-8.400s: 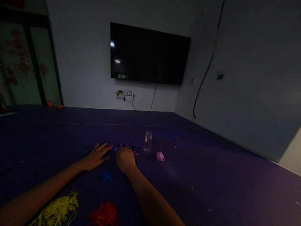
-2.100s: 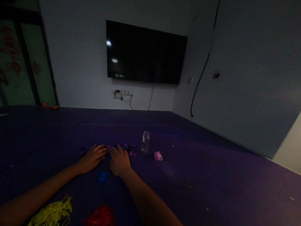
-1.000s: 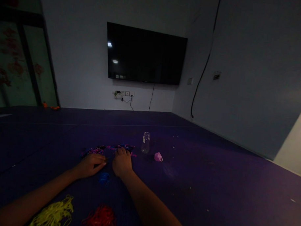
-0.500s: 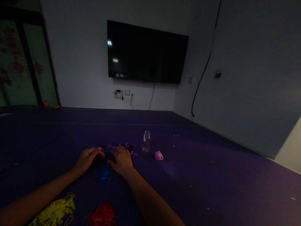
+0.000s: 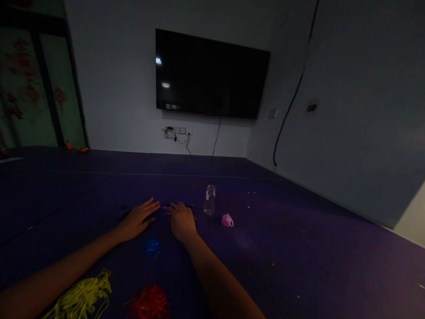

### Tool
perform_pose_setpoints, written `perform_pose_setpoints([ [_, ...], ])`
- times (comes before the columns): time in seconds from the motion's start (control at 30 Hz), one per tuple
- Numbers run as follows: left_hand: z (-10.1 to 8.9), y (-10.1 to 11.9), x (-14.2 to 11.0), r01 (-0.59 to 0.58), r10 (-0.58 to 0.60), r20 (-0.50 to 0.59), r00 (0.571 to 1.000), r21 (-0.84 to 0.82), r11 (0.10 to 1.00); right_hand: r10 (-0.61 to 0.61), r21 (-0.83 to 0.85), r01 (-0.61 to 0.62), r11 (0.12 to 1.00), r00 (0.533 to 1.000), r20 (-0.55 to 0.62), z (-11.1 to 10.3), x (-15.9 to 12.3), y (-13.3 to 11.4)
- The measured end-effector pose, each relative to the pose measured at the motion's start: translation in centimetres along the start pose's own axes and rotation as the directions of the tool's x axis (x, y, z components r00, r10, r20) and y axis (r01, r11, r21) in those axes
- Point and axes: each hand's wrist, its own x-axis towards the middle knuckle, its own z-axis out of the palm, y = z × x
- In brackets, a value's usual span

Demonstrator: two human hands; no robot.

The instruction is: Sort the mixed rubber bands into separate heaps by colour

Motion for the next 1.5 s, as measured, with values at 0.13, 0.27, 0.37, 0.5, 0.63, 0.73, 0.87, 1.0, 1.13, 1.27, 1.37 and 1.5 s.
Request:
perform_pose_setpoints([
  [0.13, 0.2, -0.5, 0.6, 0.011, -0.014, 0.082, 0.997, 0.041, 0.999, -0.011, -0.069, 0.014, 0.998, 0.999, 0.041, 0.3, 0.4, 0.5],
  [0.27, 0.5, -1.0, 1.1, 0.012, -0.019, 0.158, 0.987, 0.043, 0.999, -0.088, -0.086, 0.097, 0.992, 0.991, 0.102, 0.7, 0.7, 0.4],
  [0.37, 0.7, -1.1, 1.1, 0.013, -0.019, 0.185, 0.983, 0.031, 0.999, -0.082, -0.094, 0.094, 0.991, 0.988, 0.128, 0.7, 0.7, 0.3],
  [0.5, 0.8, -1.0, 0.9, 0.003, -0.007, 0.161, 0.987, 0.023, 1.0, -0.106, -0.08, 0.116, 0.99, 0.987, 0.12, 0.5, 0.5, 0.3],
  [0.63, 0.8, -1.0, 0.8, -0.032, 0.029, 0.111, 0.993, 0.029, 0.999, -0.136, -0.051, 0.142, 0.989, 0.986, 0.098, 0.2, 0.4, 0.2],
  [0.73, 0.8, -1.0, 0.8, -0.031, 0.027, 0.122, 0.992, 0.032, 0.999, -0.144, -0.045, 0.149, 0.988, 0.985, 0.095, 0.2, 0.4, 0.1],
  [0.87, 0.9, -1.2, 0.8, -0.01, 0.008, 0.16, 0.987, 0.013, 1.0, -0.153, -0.041, 0.158, 0.987, 0.983, 0.105, 0.4, 0.5, 0.2],
  [1.0, 0.9, -1.2, 0.8, 0.014, -0.013, 0.148, 0.989, -0.002, 1.0, -0.164, -0.03, 0.168, 0.985, 0.981, 0.102, 0.4, 0.5, 0.1],
  [1.13, 0.9, -1.1, 0.8, 0.037, -0.039, 0.108, 0.993, 0.022, 0.999, -0.15, -0.029, 0.154, 0.988, 0.984, 0.094, 0.2, 0.4, 0.0],
  [1.27, 0.7, -1.1, 0.8, 0.079, -0.086, 0.101, 0.991, 0.074, 0.994, -0.137, -0.021, 0.139, 0.99, 0.988, 0.077, 0.0, 0.4, -0.2],
  [1.37, 0.5, -1.0, 0.7, 0.085, -0.095, 0.112, 0.989, 0.091, 0.992, -0.13, -0.014, 0.131, 0.991, 0.991, 0.042, -0.2, 0.4, -0.4],
  [1.5, 0.3, -1.0, 0.6, 0.029, -0.035, 0.149, 0.988, 0.043, 0.999, -0.134, 0.079, 0.137, 0.987, 0.99, -0.039, -0.3, 0.5, -0.3],
])
